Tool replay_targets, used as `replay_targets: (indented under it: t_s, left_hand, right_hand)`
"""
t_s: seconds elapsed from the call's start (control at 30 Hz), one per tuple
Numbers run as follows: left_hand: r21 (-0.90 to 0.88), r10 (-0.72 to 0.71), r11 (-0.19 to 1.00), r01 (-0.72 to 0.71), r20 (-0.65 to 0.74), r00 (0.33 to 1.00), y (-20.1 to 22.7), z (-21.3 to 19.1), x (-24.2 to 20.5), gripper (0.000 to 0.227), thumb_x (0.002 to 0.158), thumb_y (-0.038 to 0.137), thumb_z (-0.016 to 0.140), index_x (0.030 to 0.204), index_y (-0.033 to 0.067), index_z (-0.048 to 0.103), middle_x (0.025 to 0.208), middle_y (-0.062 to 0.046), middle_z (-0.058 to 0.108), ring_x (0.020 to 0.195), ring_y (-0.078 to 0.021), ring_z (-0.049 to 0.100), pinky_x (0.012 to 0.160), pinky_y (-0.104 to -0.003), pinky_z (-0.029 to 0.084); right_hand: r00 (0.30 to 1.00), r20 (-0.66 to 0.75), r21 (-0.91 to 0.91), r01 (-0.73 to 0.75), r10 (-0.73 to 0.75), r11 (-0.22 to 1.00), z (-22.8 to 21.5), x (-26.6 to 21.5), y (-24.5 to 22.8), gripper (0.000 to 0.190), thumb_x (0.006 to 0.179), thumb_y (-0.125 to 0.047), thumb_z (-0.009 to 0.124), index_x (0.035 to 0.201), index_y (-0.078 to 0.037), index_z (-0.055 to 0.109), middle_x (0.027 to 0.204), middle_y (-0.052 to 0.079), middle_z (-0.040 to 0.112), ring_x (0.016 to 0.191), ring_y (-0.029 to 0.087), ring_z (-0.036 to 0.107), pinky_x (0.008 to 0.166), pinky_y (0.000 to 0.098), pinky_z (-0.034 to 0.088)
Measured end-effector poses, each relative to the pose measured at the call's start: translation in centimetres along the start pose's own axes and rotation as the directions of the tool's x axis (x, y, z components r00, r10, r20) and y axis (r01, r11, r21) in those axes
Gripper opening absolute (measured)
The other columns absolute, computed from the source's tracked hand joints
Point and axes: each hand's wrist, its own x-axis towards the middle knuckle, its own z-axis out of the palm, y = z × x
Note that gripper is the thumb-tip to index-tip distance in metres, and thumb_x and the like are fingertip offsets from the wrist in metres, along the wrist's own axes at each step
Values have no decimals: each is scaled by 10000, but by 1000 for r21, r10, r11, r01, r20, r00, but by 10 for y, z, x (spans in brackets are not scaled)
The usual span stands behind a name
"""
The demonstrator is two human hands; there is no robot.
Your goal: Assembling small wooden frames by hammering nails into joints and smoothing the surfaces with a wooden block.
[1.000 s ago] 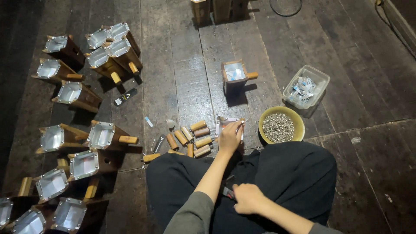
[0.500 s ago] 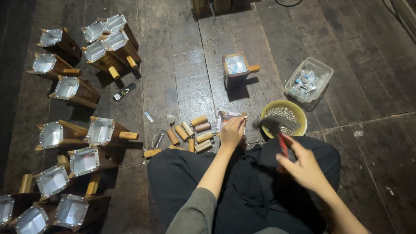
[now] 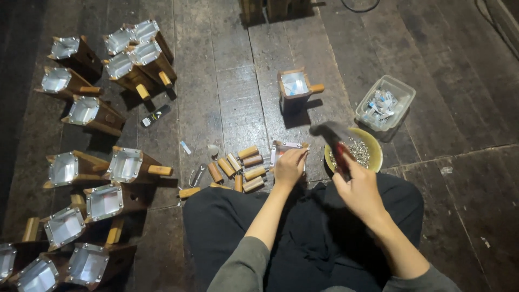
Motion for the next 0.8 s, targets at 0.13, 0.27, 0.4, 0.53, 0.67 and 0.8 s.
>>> replay_targets:
  t_s: [0.13, 0.27, 0.4, 0.53, 0.67, 0.8]
  left_hand:
    - [2, -11, 1000, 11, 9, 1000, -5, 3, -1, 99, 908, 130, 759, 1006, 146, 767, 885, -31, 753, 859, -219, 741, 764, -308, 602]
    - [5, -7, 1000, 7, 61, 998, -5, 3, -2, 135, 878, 94, 764, 1007, 136, 772, 909, -51, 759, 902, -229, 743, 799, -316, 599]
    - [-51, -54, 997, 59, 94, 994, -13, 7, -4, 129, 912, 104, 756, 1033, 142, 777, 922, -49, 769, 917, -221, 743, 831, -307, 592]
    - [-191, -157, 963, 189, 171, 973, 13, -43, 0, 261, 936, 106, 727, 1197, 101, 732, 1062, -115, 766, 1035, -312, 717, 933, -404, 563]
    - [-634, -271, 394, 666, 613, 743, 62, -217, -15, 720, 741, -86, 674, 1418, 41, 466, 1018, -133, 662, 798, -201, 597, 656, -309, 469]
    - [-631, 118, 115, 767, 775, 621, 81, -313, -50, 737, 741, -160, 599, 1416, 58, 399, 854, -121, 651, 568, -170, 542, 403, -269, 415]
  right_hand:
    - [999, -40, 45, -30, 31, 999, 28, -9, 28, 488, 828, -37, 707, 1296, 91, 660, 1006, 353, 713, 963, 463, 709, 740, 514, 581]
    - [909, 251, -76, -324, 333, 943, 39, -12, 44, 667, 813, -141, 677, 1470, -184, 570, 1039, 281, 744, 1007, 447, 713, 854, 533, 564]
    - [859, 241, 234, -503, 452, 832, 16, -24, 32, 667, 840, -24, 680, 1487, -106, 540, 640, 279, 709, 464, 351, 704, 470, 416, 591]
    - [832, 343, 285, -534, 435, 796, 2, -64, 42, 684, 840, 35, 654, 1500, -27, 488, 557, 339, 654, 397, 402, 672, 348, 458, 526]
    - [603, 617, 399, -793, 505, 460, -2, -120, 63, 743, 819, 80, 558, 1528, -124, 466, 530, 178, 549, 310, 235, 460, 283, 353, 362]
    - [379, 761, 329, -925, 527, 190, 12, -168, 65, 663, 846, 103, 539, 1475, -104, 512, 599, 200, 553, 343, 248, 456, 329, 394, 434]
